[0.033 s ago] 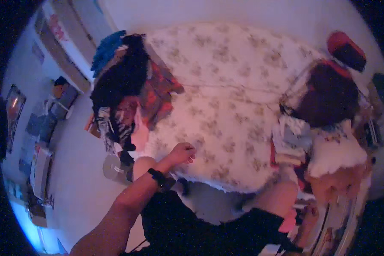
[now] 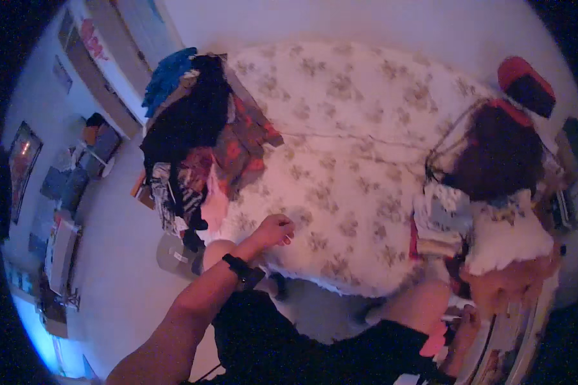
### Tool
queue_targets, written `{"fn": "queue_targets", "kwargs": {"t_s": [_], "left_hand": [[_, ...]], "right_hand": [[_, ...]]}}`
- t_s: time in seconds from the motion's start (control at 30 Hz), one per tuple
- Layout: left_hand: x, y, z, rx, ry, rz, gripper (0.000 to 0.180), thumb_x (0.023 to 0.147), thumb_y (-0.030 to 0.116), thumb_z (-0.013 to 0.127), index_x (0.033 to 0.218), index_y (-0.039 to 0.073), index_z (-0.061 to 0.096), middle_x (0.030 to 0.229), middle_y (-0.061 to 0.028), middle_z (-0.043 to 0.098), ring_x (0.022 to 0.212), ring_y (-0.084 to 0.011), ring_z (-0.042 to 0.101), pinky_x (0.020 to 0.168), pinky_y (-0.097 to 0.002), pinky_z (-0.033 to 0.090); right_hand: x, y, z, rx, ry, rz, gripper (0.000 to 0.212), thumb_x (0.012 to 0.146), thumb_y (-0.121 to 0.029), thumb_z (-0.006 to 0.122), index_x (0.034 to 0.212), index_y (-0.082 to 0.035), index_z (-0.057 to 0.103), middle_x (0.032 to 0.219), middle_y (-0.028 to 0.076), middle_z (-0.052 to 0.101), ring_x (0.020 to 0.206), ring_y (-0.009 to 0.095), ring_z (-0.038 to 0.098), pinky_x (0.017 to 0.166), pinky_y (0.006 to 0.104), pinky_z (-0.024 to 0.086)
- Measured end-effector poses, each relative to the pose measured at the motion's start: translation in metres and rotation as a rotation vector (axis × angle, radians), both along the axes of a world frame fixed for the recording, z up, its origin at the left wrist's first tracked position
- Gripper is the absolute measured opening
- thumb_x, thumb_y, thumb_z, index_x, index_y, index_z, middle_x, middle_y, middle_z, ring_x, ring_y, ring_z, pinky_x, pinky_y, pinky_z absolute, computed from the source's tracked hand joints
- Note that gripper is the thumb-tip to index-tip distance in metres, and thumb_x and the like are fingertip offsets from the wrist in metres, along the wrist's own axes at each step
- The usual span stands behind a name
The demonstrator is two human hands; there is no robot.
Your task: Folding several items of laundry on a bed including shirts and undergarments.
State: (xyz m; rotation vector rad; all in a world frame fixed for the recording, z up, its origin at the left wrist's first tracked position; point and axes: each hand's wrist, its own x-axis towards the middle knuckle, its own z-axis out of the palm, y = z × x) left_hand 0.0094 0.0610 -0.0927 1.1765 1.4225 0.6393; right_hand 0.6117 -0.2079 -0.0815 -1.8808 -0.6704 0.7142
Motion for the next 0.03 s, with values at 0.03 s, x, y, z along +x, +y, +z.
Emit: {"fn": "queue_targets", "kwargs": {"t_s": [0.03], "left_hand": [[-0.0214,0.0089,-0.0034,0.070,0.066,0.007,0.032,0.095,0.029,0.069,0.109,0.000,0.069,0.082,-0.0094,0.072,0.065,-0.0204,0.071,0.059,-0.0340,0.057]], "right_hand": [[0.0005,0.0158,0.0015,0.011,-0.040,0.095,0.038,0.103,-0.021,0.060,0.137,-0.006,0.062,0.107,0.008,0.075,0.076,0.016,0.072,0.057,0.0278,0.056]]}}
